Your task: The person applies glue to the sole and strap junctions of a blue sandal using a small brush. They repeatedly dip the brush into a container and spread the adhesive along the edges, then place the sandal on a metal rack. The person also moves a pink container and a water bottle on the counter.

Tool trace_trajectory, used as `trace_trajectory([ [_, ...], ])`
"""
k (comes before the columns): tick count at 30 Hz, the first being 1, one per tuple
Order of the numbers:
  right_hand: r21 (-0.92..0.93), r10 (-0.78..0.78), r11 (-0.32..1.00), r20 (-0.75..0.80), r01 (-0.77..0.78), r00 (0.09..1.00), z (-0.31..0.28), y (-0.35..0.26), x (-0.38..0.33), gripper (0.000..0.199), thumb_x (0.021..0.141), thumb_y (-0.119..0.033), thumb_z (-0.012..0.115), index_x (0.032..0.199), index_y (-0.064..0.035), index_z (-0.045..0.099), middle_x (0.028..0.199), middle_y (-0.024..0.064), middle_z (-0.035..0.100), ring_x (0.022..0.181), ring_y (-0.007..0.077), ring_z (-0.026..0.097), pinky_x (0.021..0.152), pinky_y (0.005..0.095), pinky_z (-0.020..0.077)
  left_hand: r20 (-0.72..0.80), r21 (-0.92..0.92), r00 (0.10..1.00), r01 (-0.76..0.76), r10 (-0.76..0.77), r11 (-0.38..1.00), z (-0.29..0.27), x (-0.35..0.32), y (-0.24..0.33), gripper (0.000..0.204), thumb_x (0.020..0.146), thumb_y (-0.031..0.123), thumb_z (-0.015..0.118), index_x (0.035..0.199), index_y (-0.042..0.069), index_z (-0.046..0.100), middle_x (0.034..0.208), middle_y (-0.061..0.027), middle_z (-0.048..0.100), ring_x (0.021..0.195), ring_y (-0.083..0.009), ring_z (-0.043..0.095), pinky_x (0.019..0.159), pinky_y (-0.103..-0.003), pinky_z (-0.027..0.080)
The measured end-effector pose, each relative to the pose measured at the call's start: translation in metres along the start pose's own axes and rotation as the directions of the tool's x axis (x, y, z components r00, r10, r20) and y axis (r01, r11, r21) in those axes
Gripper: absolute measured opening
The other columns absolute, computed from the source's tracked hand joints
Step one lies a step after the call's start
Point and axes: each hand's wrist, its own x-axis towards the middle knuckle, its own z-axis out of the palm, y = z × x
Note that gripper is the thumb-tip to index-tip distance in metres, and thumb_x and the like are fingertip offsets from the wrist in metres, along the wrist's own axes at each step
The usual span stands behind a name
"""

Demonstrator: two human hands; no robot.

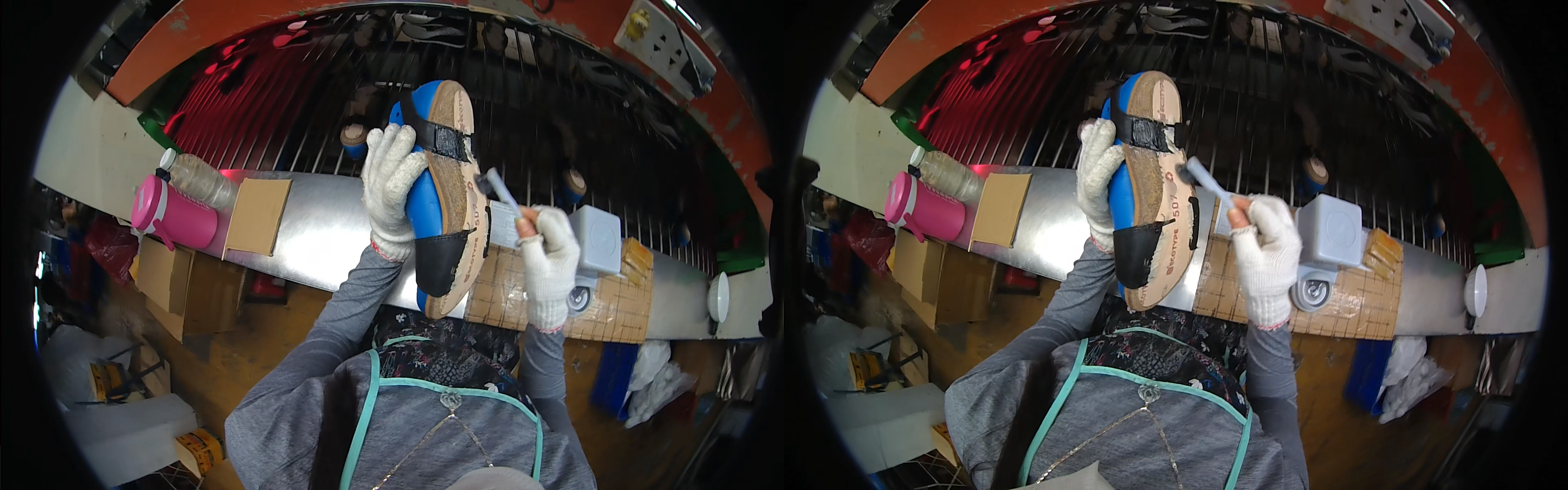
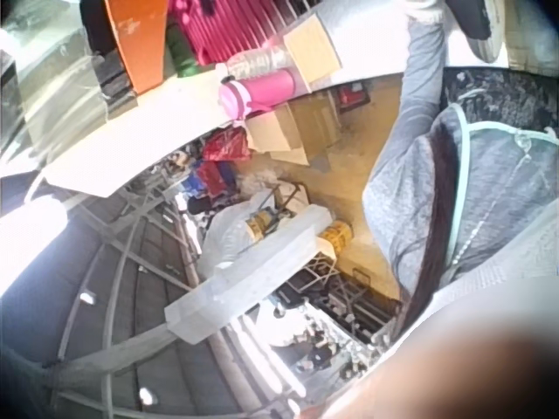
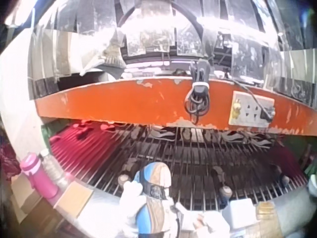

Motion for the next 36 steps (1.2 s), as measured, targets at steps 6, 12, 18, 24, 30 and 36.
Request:
trace_trajectory([
  [6, 0.245, 0.11, 0.958, 0.164, -0.148, 0.98, -0.003, -0.01, -0.041, 0.022, 0.091, -0.013, 0.073, 0.1, 0.0073, 0.071, 0.093, 0.0051, 0.061, 0.079, 0.0088, 0.055, 0.061, 0.022, 0.0438, -0.001, 0.147, 0.999, 0.05, -0.05, 0.988, -0.003, -0.007, -0.008, 0.051, 0.078, 0.02, 0.082, 0.124, 0.015, 0.06, 0.137, -0.015, 0.061, 0.134, -0.0356, 0.054, 0.118, -0.057, 0.033],
  [12, 0.107, 0.11, 0.986, 0.135, -0.125, 0.985, 0.006, -0.014, -0.054, 0.023, 0.092, -0.014, 0.074, 0.104, 0.0066, 0.073, 0.098, 0.0061, 0.061, 0.079, 0.0097, 0.055, 0.063, 0.0224, 0.0433, 0.003, 0.176, 0.997, 0.071, -0.073, 0.982, -0.002, -0.016, -0.012, 0.054, 0.078, 0.02, 0.083, 0.127, 0.015, 0.06, 0.136, -0.0151, 0.062, 0.132, -0.0361, 0.055, 0.118, -0.056, 0.033],
  [18, -0.035, -0.024, 0.999, 0.046, 0.025, 0.999, 0.01, -0.012, -0.034, 0.021, 0.093, -0.013, 0.073, 0.104, 0.0053, 0.074, 0.097, 0.007, 0.061, 0.08, 0.0102, 0.055, 0.064, 0.0231, 0.0449, 0.033, 0.196, 0.997, 0.055, -0.063, 0.979, -0.002, -0.019, -0.013, 0.055, 0.077, 0.019, 0.083, 0.127, 0.015, 0.06, 0.134, -0.0146, 0.063, 0.131, -0.0358, 0.056, 0.118, -0.055, 0.033],
  [24, -0.287, -0.176, 0.942, 0.015, 0.173, 0.984, 0.008, -0.006, -0.02, 0.02, 0.086, -0.013, 0.076, 0.103, -0.002, 0.077, 0.095, 0.0087, 0.067, 0.087, 0.0221, 0.06, 0.08, 0.0326, 0.0463, 0.019, 0.211, 0.998, 0.052, -0.057, 0.976, -0.002, -0.016, -0.015, 0.055, 0.075, 0.017, 0.083, 0.125, 0.014, 0.061, 0.133, -0.0145, 0.064, 0.125, -0.0372, 0.06, 0.113, -0.055, 0.038],
  [30, -0.22, -0.17, 0.957, 0.103, 0.189, 0.98, -0.001, -0.002, -0.026, 0.021, 0.082, -0.013, 0.078, 0.101, -0.0034, 0.077, 0.097, 0.0093, 0.069, 0.091, 0.0241, 0.062, 0.083, 0.0333, 0.0461, 0.052, 0.23, 0.995, 0.075, -0.089, 0.97, -0.003, -0.014, -0.017, 0.057, 0.071, 0.014, 0.082, 0.125, 0.013, 0.063, 0.131, -0.0158, 0.065, 0.119, -0.0401, 0.063, 0.106, -0.054, 0.044],
  [36, -0.211, -0.149, 0.962, 0.138, 0.176, 0.979, -0.007, -0.002, -0.038, 0.021, 0.082, -0.013, 0.078, 0.1, -0.0024, 0.077, 0.098, 0.0106, 0.069, 0.091, 0.0256, 0.062, 0.084, 0.0348, 0.0473, 0.089, 0.244, 0.987, 0.108, -0.134, 0.964, -0.002, -0.013, -0.014, 0.061, 0.069, 0.014, 0.083, 0.127, 0.013, 0.063, 0.13, -0.0169, 0.066, 0.118, -0.0415, 0.064, 0.105, -0.054, 0.044],
])
